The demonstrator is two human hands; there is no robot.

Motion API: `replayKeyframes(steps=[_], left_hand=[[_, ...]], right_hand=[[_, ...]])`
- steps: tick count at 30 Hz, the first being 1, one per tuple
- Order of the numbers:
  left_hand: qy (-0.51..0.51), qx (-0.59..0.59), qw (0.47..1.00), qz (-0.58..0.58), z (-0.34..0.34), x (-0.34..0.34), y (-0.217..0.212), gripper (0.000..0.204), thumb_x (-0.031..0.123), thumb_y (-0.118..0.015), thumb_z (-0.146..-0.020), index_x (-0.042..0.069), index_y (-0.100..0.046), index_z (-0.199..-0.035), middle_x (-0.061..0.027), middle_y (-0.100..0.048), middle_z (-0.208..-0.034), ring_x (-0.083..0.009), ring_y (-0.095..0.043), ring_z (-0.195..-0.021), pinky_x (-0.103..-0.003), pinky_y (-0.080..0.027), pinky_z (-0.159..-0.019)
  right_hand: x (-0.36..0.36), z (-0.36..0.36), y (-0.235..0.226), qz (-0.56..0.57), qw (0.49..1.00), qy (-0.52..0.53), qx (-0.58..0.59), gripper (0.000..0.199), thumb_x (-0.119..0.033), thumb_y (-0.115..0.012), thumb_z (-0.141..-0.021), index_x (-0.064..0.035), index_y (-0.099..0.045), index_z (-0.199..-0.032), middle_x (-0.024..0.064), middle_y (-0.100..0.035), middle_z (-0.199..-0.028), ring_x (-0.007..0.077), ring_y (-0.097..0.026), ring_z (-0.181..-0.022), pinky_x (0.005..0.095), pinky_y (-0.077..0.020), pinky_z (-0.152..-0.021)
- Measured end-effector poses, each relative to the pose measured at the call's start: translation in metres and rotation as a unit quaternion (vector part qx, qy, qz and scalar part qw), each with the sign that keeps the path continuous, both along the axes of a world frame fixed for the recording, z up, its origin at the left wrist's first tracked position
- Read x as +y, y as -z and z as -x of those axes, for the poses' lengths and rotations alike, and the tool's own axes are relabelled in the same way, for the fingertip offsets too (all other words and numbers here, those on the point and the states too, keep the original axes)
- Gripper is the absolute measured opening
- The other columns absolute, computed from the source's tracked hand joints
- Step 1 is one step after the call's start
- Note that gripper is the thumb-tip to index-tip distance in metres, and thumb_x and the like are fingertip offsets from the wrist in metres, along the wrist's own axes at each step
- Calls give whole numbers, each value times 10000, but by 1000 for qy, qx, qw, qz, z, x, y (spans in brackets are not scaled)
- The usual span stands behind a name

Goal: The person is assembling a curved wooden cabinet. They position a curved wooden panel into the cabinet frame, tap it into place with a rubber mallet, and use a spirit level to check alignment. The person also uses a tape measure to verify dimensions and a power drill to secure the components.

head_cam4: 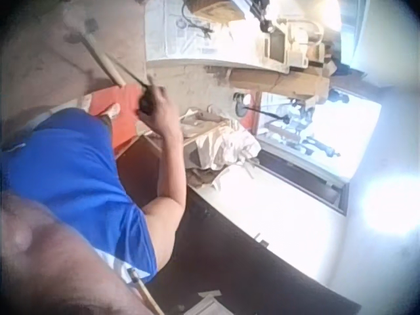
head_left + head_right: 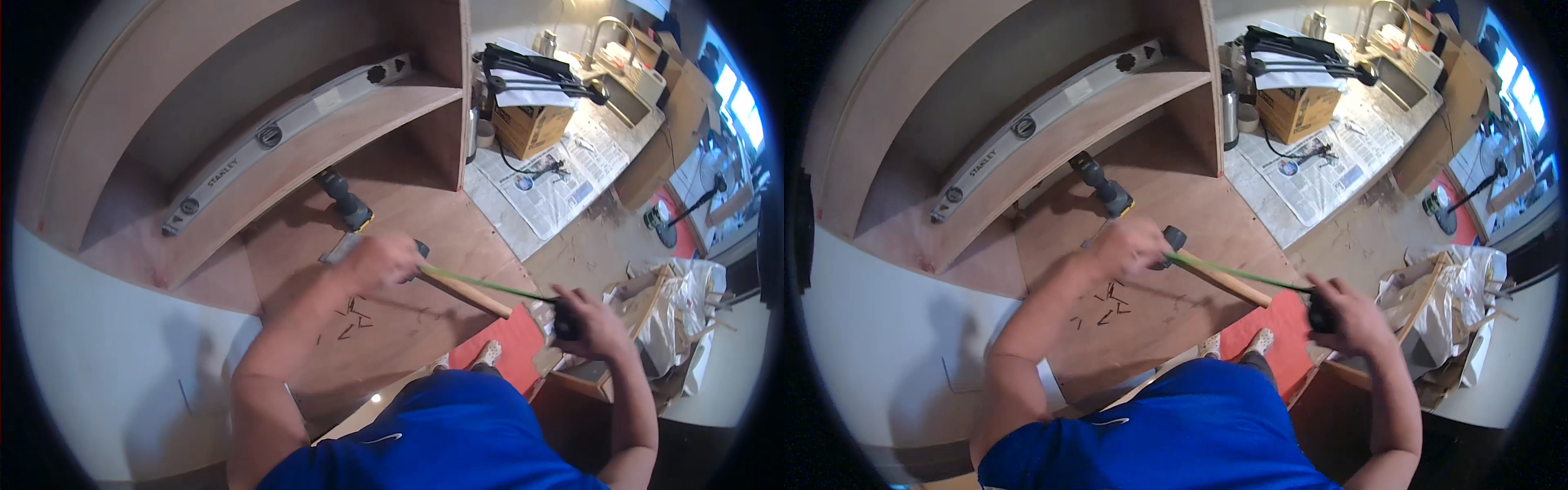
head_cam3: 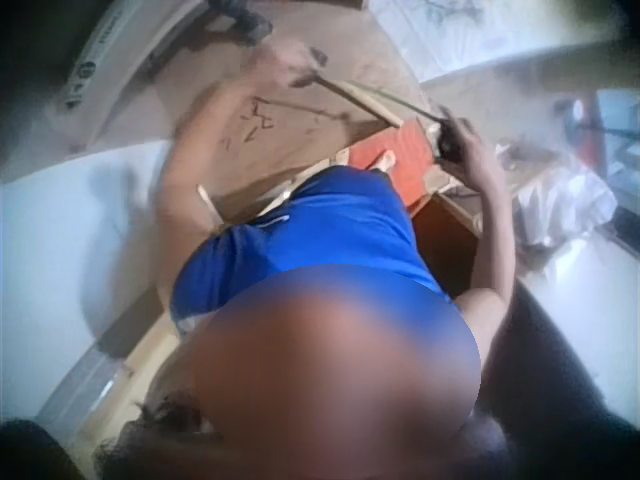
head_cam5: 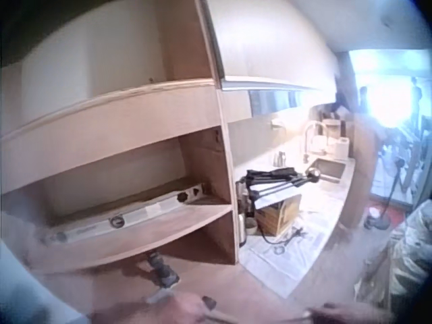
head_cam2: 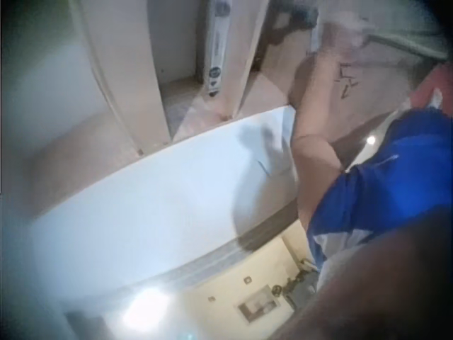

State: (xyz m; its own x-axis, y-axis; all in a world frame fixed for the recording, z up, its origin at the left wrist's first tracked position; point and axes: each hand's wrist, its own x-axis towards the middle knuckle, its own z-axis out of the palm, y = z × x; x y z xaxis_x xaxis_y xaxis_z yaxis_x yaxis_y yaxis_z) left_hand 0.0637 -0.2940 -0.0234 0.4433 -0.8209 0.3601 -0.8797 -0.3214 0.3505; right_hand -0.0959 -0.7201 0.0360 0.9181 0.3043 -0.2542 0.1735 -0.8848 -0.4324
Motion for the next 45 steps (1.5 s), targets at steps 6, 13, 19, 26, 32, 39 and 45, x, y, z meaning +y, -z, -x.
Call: replayKeyframes(steps=[6, 13, 19, 26, 32, 39, 45], left_hand=[[-203, -230, 938, -164, -89, 74, 14, 61, 94, -670, -754, 77, -679, -812, -111, -643, -871, -306, -631, -892, -436, -505, -810], [-331, -86, 926, -158, -115, -20, 81, 143, 134, -608, -862, 27, -701, -878, -155, -654, -894, -391, -646, -942, -501, -519, -830], [-320, -46, 946, -28, -157, -87, 142, 208, 232, -643, -919, 57, -747, -873, -215, -696, -948, -425, -670, -943, -517, -534, -827], [-429, 36, 902, 19, -192, -131, 184, 349, 307, -676, -917, 13, -720, -736, -260, -687, -786, -463, -675, -770, -537, -531, -735], [-396, 88, 914, -11, -193, -133, 180, 432, 396, -647, -926, -2, -730, -778, -271, -690, -832, -473, -679, -825, -540, -531, -748], [-414, 53, 909, -10, -174, -156, 164, 356, 313, -659, -915, 12, -718, -734, -257, -689, -818, -459, -674, -795, -550, -530, -760], [-383, 16, 923, -25, -191, -151, 181, 347, 286, -652, -929, 13, -704, -721, -265, -685, -808, -469, -667, -788, -558, -525, -760]], right_hand=[[-119, 88, -22, 135, 944, 295, -59, 910, 10, -864, -516, -120, -601, -1377, 142, -581, -1258, 358, -599, -1164, 419, -515, -998], [-195, 144, -60, -9, 891, 345, -294, 788, 10, -754, -733, -22, -502, -1479, 102, -597, -1243, 220, -594, -1139, 343, -477, -1024], [-63, 21, -41, -32, 879, 265, -394, 800, -113, -805, -657, -26, -585, -1421, 146, -647, -1223, 290, -651, -1116, 408, -506, -994], [9, -94, 5, -66, 918, 214, -327, 772, -293, -842, -689, -141, -607, -1408, 139, -646, -1132, 349, -671, -1023, 433, -538, -907], [14, -136, 41, -89, 907, 181, -369, 771, -375, -837, -692, -176, -601, -1399, 128, -634, -1079, 343, -669, -981, 442, -560, -832], [9, -151, 52, -97, 895, 186, -393, 811, -360, -835, -692, -207, -580, -1446, 104, -636, -1120, 330, -677, -975, 442, -561, -827], [10, -152, 63, -121, 894, 202, -382, 827, -295, -841, -677, -207, -575, -1455, 115, -638, -1109, 339, -671, -979, 443, -551, -853]])
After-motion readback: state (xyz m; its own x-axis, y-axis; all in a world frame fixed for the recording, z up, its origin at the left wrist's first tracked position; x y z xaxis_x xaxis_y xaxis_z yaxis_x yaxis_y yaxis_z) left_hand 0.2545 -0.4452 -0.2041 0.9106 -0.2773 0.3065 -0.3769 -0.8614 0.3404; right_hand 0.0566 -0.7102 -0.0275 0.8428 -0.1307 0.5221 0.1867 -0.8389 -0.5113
